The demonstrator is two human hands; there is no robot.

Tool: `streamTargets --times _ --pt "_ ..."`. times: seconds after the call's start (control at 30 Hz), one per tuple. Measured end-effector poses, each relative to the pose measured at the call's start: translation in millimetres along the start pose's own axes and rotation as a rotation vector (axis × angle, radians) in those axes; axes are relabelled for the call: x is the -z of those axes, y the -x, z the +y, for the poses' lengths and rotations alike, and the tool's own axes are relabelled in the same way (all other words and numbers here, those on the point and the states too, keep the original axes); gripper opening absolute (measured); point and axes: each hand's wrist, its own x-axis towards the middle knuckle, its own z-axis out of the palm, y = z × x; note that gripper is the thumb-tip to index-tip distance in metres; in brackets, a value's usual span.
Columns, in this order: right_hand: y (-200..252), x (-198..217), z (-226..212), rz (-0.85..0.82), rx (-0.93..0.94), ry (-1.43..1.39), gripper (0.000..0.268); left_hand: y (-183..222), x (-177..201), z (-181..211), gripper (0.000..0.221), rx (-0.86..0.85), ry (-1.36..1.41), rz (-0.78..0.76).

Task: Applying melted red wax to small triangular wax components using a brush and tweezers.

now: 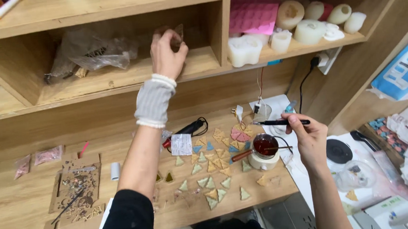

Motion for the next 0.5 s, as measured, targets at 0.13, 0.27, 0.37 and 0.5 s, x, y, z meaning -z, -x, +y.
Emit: streamTargets --times 0.13,0.27,0.37,0.5 --pt "3.5 6.8 8.5 0.019 -0.016 0.023 0.024 82.9 23.5 50.1 0.022 -0.046 0.235 0.077" --pt "10.0 9.9 10.0 0.031 -0.046 0.028 0.023 173.1 11.6 61.2 0.043 0.070 0.777 -0.037" --pt "17.6 20.7 13.1 0.046 -0.089 0.050 0.023 240.6 -9.4 54.0 0.050 0.231 0.916 -0.122" --pt "27.8 47.6 27.6 0.070 -0.098 0.065 0.023 323.2 -37.5 39.9 0.053 0.509 0.957 -0.206"
